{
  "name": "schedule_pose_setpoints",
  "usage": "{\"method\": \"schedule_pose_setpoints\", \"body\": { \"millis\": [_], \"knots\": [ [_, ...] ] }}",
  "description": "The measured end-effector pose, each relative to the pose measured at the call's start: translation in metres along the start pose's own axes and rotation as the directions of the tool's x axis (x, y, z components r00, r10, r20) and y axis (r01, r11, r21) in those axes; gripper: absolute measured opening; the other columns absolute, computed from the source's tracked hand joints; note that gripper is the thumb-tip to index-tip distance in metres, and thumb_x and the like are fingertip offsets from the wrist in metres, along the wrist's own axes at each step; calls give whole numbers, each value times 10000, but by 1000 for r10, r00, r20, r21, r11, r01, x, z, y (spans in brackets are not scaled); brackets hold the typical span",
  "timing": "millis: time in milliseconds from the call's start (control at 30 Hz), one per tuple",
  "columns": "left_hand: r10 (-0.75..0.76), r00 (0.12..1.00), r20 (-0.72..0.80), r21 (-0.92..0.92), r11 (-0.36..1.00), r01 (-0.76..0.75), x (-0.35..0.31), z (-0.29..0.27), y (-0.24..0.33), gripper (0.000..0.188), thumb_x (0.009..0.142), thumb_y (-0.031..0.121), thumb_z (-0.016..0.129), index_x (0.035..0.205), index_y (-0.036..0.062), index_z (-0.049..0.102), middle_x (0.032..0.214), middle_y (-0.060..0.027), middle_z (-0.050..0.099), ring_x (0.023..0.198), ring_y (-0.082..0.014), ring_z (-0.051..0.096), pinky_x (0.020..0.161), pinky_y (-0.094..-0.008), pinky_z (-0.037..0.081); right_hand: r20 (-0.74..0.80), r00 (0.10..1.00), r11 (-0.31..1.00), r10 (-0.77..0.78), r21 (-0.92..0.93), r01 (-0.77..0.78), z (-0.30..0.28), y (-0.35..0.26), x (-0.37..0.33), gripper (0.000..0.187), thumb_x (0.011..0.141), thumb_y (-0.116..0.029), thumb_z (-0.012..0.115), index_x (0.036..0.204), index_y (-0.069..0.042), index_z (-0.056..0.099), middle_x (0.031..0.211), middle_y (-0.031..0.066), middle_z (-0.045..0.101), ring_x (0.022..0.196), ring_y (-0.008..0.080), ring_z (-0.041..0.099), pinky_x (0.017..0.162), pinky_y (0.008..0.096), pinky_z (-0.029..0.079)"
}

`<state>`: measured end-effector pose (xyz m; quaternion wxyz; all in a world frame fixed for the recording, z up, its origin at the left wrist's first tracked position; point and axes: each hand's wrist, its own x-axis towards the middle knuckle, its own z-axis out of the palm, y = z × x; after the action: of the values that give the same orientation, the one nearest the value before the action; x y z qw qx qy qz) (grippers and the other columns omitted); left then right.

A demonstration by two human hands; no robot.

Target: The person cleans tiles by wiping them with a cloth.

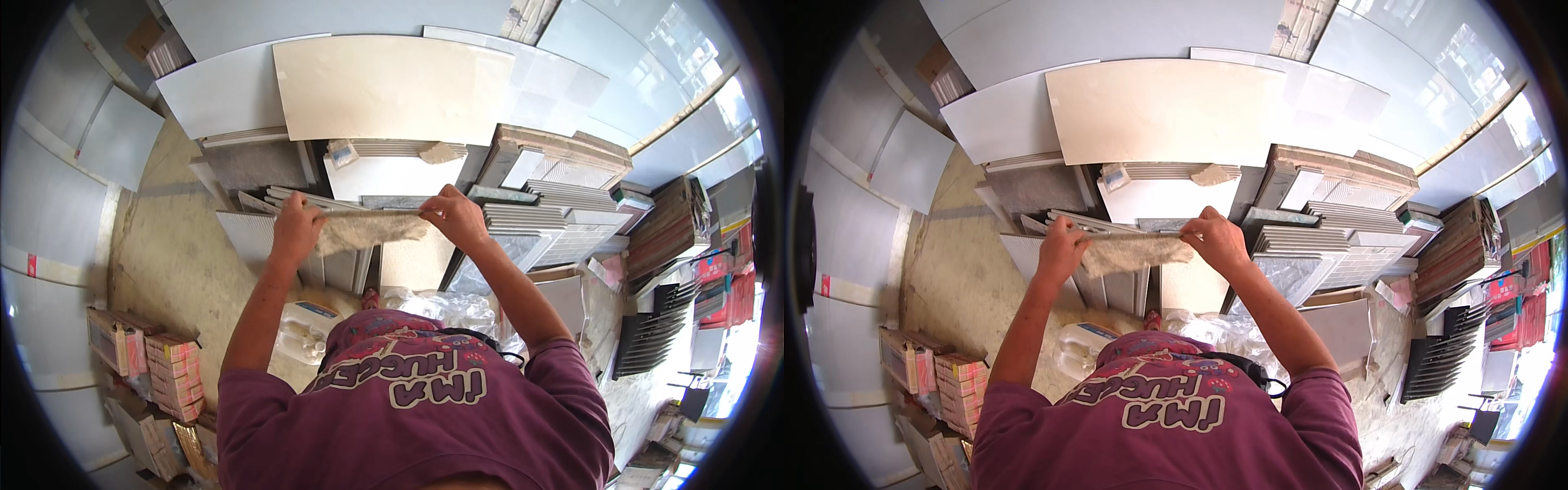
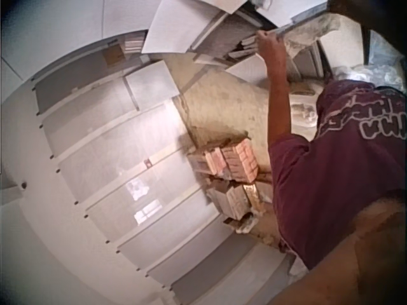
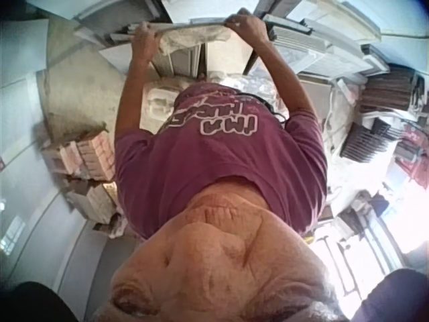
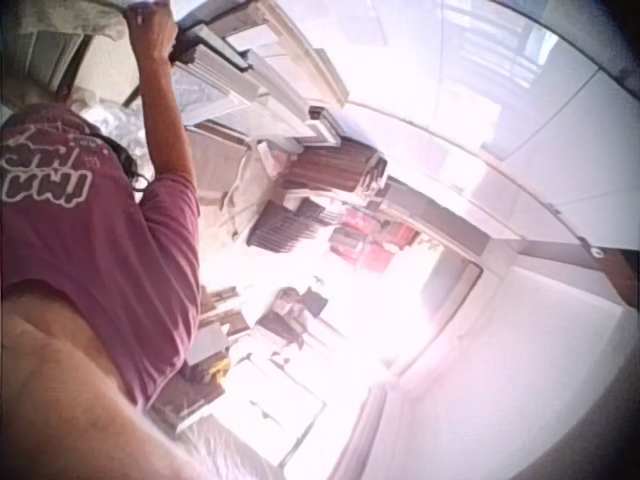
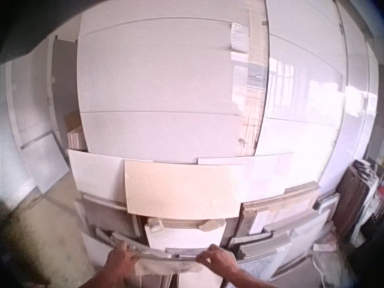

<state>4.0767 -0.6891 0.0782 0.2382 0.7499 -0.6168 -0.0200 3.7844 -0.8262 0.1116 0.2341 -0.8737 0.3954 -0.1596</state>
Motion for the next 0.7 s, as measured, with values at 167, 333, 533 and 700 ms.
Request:
{"method": "schedule_pose_setpoints", "body": {
  "millis": [167, 333, 533, 700],
  "knots": [
    [2, 989, -150, 151, 988, 21, 68, -22, -24, 123, 728, 176, 739, 828, 114, 701, 874, -94, 488, 862, -283, 534, 674, -398, 486, -52, 985, 985, 166, 54, -163, 0, -22, 67, 158, 827, -304, 655, 936, -199, 703, 685, 28, 645, 643, 208, 636, 590, 342, 496],
    [-45, 963, -265, 172, 981, 93, 140, -33, -64, 167, 788, 158, 682, 955, 161, 695, 868, -87, 499, 880, -282, 542, 707, -398, 481, -70, 979, 930, 189, 332, -156, 7, -36, 144, 207, 859, -219, 642, 1013, -84, 666, 721, 36, 681, 637, 91, 634, 598, 248, 491],
    [-124, 919, -375, 137, 973, 187, 220, -34, -101, 166, 828, 156, 627, 977, 192, 691, 904, -94, 526, 922, -301, 549, 757, -408, 488, -148, 984, 813, 96, 582, 9, 23, -36, 222, 207, 836, -168, 619, 976, -18, 649, 766, 48, 700, 686, 107, 650, 652, 242, 495],
    [-252, 904, -346, -44, 967, 253, 280, -43, -122, 182, 810, 241, 630, 962, 175, 707, 898, -109, 657, 880, -313, 620, 743, -408, 500, -204, 965, 765, 165, 644, 6, 21, -39, 273, 217, 840, -159, 604, 993, -11, 647, 778, 63, 704, 722, 105, 663, 683, 242, 501]
  ]
}}
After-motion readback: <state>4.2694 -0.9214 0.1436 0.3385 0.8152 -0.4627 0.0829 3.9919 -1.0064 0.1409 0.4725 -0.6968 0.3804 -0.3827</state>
